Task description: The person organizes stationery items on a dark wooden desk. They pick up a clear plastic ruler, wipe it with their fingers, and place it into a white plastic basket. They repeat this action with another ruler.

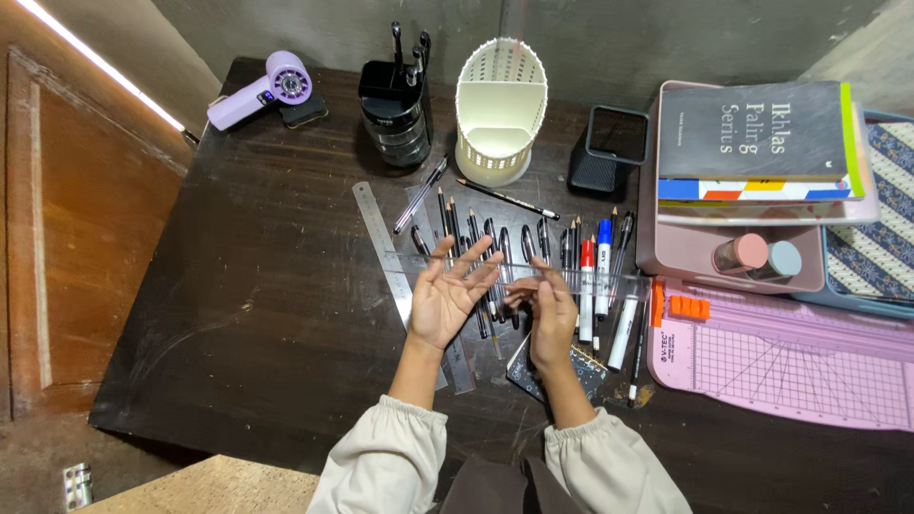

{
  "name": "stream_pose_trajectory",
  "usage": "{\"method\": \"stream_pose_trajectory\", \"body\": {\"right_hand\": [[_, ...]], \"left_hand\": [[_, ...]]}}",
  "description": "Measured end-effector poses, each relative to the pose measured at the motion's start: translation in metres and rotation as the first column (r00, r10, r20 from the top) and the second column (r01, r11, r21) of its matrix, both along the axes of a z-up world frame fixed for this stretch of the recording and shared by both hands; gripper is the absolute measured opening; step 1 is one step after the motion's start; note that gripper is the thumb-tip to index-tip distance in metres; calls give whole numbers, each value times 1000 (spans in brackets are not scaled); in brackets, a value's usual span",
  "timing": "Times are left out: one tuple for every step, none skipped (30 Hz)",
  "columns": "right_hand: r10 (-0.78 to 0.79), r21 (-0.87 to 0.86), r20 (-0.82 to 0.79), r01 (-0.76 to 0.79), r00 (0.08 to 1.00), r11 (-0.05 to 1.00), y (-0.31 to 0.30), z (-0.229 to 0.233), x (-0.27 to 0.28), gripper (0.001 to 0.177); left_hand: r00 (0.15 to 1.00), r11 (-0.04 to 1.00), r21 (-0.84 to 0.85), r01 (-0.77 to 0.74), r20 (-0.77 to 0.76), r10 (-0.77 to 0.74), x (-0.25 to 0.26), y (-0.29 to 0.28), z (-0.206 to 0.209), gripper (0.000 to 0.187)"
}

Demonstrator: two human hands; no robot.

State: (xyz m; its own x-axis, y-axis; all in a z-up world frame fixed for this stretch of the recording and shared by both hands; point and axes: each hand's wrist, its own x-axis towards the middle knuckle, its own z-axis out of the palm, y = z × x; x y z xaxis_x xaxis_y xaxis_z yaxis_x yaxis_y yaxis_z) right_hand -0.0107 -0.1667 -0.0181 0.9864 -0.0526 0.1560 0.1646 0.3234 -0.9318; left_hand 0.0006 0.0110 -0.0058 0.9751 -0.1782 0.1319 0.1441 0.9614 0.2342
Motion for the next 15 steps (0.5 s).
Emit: {"method": "stream_pose_trajectory", "body": {"right_hand": [[12,30,-6,-12,1000,999,-2,1,-1,41],[7,90,-26,-4,1000,996,-2,2,-4,41],[3,149,-36,2,999,989,-1,5,-3,41],[0,207,-47,9,999,978,-1,7,-1,41],[-16,195,-55,26,998,980,-2,9,1,40],[-32,184,-63,43,997,982,-2,10,3,40],[-49,171,-81,63,995,983,-2,10,1,39],[-49,184,-72,61,996,981,-3,9,1,39],[-48,197,-60,59,997,979,-3,8,1,38],[-48,211,-49,58,998,976,-3,7,1,37],[-58,231,-51,69,997,971,-4,7,1,36],[-68,251,-53,80,996,965,-6,8,2,35],[-75,273,-52,87,996,958,-7,8,4,34],[-72,275,-57,85,996,958,-7,9,5,33],[-70,277,-63,84,996,957,-7,9,5,32]], "left_hand": [[999,998,58,-35,-5,35,-2,0,0,39],[997,991,117,-69,-8,70,-4,1,0,42],[994,979,174,-105,0,106,-2,3,1,45],[985,974,148,-171,-4,174,0,3,2,45],[971,964,121,-237,-8,240,1,4,3,45],[952,949,95,-302,-14,305,3,5,3,46],[936,936,37,-349,-29,351,2,8,3,48],[918,918,-19,-396,-46,395,2,11,4,50],[897,895,-75,-441,-64,437,1,13,6,52],[849,849,-53,-526,-96,520,1,15,8,50],[791,794,-30,-607,-121,600,2,18,13,48],[724,731,-5,-682,-144,674,1,19,18,48],[626,617,206,-759,-25,779,0,19,22,49],[528,449,388,-805,121,841,-3,18,26,50],[437,243,528,-814,282,854,-5,14,28,51]]}}
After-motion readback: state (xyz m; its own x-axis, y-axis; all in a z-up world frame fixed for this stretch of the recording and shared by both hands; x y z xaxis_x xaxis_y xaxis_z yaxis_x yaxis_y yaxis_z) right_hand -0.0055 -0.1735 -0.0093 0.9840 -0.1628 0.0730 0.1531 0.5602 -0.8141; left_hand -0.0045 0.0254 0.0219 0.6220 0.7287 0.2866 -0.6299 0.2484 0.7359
